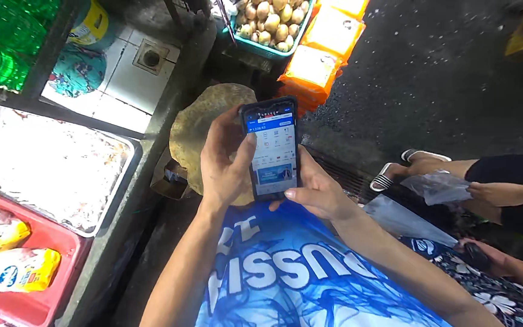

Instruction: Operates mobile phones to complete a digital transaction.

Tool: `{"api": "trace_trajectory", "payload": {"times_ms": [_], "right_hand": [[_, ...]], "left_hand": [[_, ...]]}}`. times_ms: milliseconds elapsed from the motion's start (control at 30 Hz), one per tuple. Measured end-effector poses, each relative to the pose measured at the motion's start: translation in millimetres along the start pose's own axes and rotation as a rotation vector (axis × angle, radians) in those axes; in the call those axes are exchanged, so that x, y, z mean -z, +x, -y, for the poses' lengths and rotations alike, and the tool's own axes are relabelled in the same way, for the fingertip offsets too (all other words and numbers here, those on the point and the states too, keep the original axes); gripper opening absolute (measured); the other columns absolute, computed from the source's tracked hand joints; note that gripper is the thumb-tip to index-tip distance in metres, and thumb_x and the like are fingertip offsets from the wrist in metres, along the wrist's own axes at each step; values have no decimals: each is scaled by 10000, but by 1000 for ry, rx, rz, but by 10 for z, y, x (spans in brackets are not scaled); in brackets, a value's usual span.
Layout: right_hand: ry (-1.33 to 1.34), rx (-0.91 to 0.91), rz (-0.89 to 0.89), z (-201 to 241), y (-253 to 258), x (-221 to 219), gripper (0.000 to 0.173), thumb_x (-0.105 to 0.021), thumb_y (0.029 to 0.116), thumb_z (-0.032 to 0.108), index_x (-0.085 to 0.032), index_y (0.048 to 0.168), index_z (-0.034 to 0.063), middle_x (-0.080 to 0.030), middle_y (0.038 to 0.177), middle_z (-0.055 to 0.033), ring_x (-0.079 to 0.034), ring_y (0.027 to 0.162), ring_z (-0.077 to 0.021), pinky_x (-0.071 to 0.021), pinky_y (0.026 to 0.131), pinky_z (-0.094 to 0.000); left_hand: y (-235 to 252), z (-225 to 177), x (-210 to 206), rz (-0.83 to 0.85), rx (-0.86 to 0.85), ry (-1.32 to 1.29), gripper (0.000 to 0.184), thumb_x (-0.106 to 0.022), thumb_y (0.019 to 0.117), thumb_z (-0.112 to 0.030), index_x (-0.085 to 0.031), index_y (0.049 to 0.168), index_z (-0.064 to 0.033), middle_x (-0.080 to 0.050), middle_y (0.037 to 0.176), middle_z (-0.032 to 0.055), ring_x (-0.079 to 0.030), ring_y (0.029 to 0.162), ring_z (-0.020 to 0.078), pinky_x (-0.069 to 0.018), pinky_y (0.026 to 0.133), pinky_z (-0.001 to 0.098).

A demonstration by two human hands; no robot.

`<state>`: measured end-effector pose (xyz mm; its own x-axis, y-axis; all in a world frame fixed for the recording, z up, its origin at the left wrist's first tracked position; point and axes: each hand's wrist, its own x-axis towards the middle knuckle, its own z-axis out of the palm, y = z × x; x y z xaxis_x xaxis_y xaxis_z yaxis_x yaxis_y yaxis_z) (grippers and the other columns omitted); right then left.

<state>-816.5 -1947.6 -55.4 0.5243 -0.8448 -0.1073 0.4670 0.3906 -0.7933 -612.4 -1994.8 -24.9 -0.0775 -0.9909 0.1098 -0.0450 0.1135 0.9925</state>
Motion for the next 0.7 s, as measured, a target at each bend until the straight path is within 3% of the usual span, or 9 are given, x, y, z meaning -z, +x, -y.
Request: {"api": "trace_trajectory", "payload": {"times_ms": [100, 300, 467, 533, 700], "right_hand": [[0, -7, 11, 6, 127, 22, 726, -606, 923, 44, -251, 1530, 225, -581, 1352, -117, -678, 1119, -304, -649, 786, -450], [0, -26, 13, 30, 308, 59, 737, -567, 900, 12, -254, 1535, 217, -572, 1352, -123, -680, 1103, -311, -651, 772, -450], [61, -39, 69, 62, 367, 125, 713, -614, 932, 65, -267, 1528, 245, -583, 1353, -102, -683, 1104, -300, -650, 781, -448], [82, -39, 93, 74, 382, 153, 706, -633, 938, 84, -281, 1526, 252, -585, 1342, -102, -680, 1105, -300, -650, 783, -451], [98, -43, 104, 105, 391, 171, 706, -636, 927, 69, -290, 1515, 254, -581, 1337, -104, -675, 1113, -305, -648, 782, -454]], "left_hand": [[106, 55, 66, -35, -27, -25, 418, -567, 1005, -93, -503, 1408, -6, -673, 1127, 58, -686, 973, 124, -603, 872, 304], [234, 90, 108, -76, 4, -9, 480, -656, 946, -57, -512, 1404, -27, -682, 1068, 48, -697, 898, 122, -616, 805, 280], [264, 167, 173, -55, -10, -97, 476, -518, 1039, -360, -516, 1407, -57, -673, 1138, 2, -672, 951, 81, -597, 824, 282], [274, 188, 180, -32, -37, -125, 487, -468, 1054, -367, -500, 1428, -56, -662, 1166, 1, -657, 954, 64, -581, 823, 258], [239, 155, 165, 19, -31, -159, 541, -484, 1041, -314, -420, 1510, -51, -623, 1285, 44, -652, 1023, 92, -573, 875, 271]]}}
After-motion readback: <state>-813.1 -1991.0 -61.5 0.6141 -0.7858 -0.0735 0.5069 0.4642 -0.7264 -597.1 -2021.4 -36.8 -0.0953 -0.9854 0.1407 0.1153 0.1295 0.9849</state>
